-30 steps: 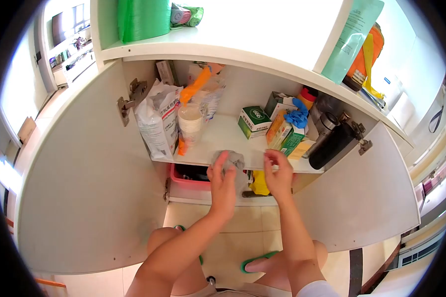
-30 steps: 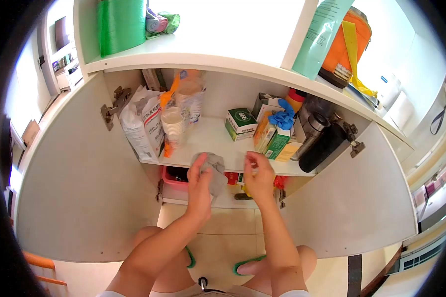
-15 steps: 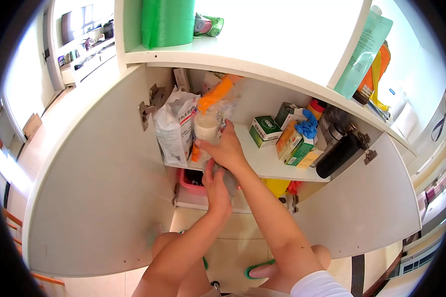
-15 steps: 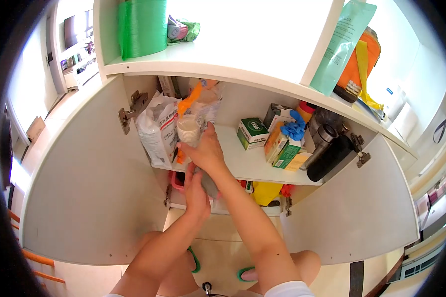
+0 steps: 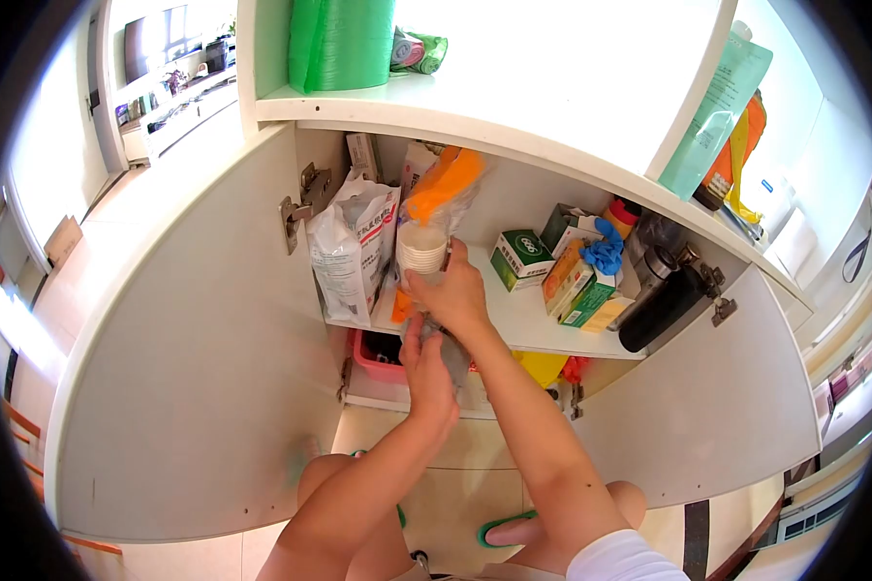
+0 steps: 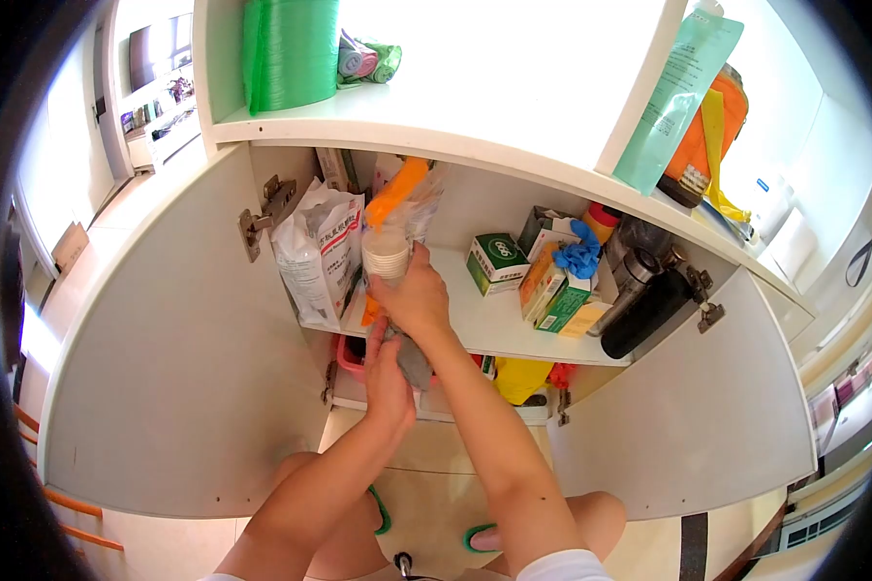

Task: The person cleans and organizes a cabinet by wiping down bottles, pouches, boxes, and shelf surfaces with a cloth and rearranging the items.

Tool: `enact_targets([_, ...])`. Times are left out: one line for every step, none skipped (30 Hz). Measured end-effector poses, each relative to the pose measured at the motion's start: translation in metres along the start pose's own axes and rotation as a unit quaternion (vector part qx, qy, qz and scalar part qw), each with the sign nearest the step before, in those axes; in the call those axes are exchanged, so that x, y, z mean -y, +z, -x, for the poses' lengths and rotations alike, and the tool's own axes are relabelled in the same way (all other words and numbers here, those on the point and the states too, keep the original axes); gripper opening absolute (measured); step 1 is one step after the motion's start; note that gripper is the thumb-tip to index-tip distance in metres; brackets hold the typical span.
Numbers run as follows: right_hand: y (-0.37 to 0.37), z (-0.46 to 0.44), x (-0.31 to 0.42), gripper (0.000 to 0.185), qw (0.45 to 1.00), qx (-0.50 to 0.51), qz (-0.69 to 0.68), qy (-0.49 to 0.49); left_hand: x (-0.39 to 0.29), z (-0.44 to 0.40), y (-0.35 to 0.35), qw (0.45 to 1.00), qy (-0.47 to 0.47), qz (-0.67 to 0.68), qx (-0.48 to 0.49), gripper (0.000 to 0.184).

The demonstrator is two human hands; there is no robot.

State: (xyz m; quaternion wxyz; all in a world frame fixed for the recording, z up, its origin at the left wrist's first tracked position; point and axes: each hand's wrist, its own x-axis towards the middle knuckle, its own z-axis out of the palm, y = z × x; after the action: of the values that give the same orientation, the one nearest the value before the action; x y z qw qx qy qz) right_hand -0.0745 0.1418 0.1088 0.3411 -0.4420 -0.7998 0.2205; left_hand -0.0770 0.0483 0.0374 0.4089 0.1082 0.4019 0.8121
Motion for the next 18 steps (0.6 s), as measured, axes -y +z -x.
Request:
enact_targets([-0.002, -0.001, -0.006, 0.080, 1.000, 0.000, -0.021, -0.017, -0.001, 0.000, 0.001, 1.000, 0.000, 0.000, 0.000, 0.050])
enact_targets([-0.005, -0.001, -0.013, 0.079, 0.999, 0.000, -0.043, -0.033, -0.003, 0.001, 0.001, 1.000, -0.005, -0.004, -0.001, 0.051])
enact_targets([-0.012, 0.000, -0.016, 0.079, 0.999, 0.000, -0.043, -0.032, -0.005, 0.002, 0.002, 1.000, -0.009, -0.008, -0.002, 0.051])
enact_targets([-0.019, 0.001, -0.018, 0.078, 0.997, 0.021, -0.059, -0.044, -0.007, 0.003, 0.001, 1.000, -0.010, -0.008, -0.001, 0.051])
enact_targets([-0.026, 0.002, -0.020, 0.078, 0.995, 0.042, -0.074, -0.056, -0.008, 0.004, 0.001, 1.000, -0.014, -0.012, 0.010, 0.053])
enact_targets([-0.030, 0.003, -0.023, 0.078, 0.995, 0.040, -0.072, -0.054, -0.010, 0.005, 0.001, 0.999, -0.020, -0.016, 0.021, 0.054])
enact_targets([-0.034, 0.004, -0.025, 0.078, 0.993, 0.063, -0.082, -0.048, -0.012, 0.007, 0.003, 0.999, -0.022, -0.017, 0.024, 0.054])
enact_targets([-0.038, 0.005, -0.028, 0.079, 0.991, 0.086, -0.092, -0.042, -0.014, 0.008, 0.004, 0.999, -0.036, -0.007, 0.031, 0.054])
enact_targets([-0.041, 0.006, -0.029, 0.079, 0.992, 0.083, -0.092, -0.040, -0.015, 0.008, 0.006, 0.998, -0.051, 0.002, 0.039, 0.055])
enact_targets([-0.045, 0.008, -0.029, 0.082, 0.988, 0.109, -0.094, -0.059, -0.015, 0.007, 0.006, 0.998, -0.052, 0.001, 0.042, 0.055])
enact_targets([-0.049, 0.008, -0.030, 0.086, 0.983, 0.135, -0.097, -0.078, -0.013, 0.004, 0.006, 0.998, -0.047, 0.003, 0.046, 0.056])
enact_targets([-0.052, 0.008, -0.032, 0.086, 0.984, 0.132, -0.096, -0.077, -0.016, 0.004, 0.008, 0.998, -0.043, 0.004, 0.050, 0.056])
enact_targets([-0.056, 0.009, -0.035, 0.091, 0.977, 0.154, -0.105, -0.104, -0.019, 0.005, 0.010, 0.998, -0.045, 0.004, 0.052, 0.056])
enact_targets([-0.059, 0.009, -0.038, 0.096, 0.969, 0.175, -0.115, -0.130, -0.022, 0.005, 0.012, 0.996, -0.062, 0.034, 0.049, 0.056])
enact_targets([-0.061, 0.010, -0.041, 0.096, 0.970, 0.174, -0.114, -0.129, -0.026, 0.005, 0.014, 0.994, -0.080, 0.065, 0.045, 0.056])
enact_targets([-0.063, 0.012, -0.044, 0.099, 0.972, 0.176, -0.109, -0.109, -0.025, 0.003, 0.014, 0.994, -0.081, 0.065, 0.046, 0.056])
enact_targets([-0.064, 0.013, -0.047, 0.101, 0.974, 0.178, -0.104, -0.090, -0.024, 0.001, 0.012, 0.993, -0.075, 0.079, 0.052, 0.055])
enact_targets([-0.064, 0.013, -0.050, 0.101, 0.975, 0.178, -0.103, -0.089, -0.025, 0.001, 0.013, 0.992, -0.068, 0.092, 0.059, 0.055])
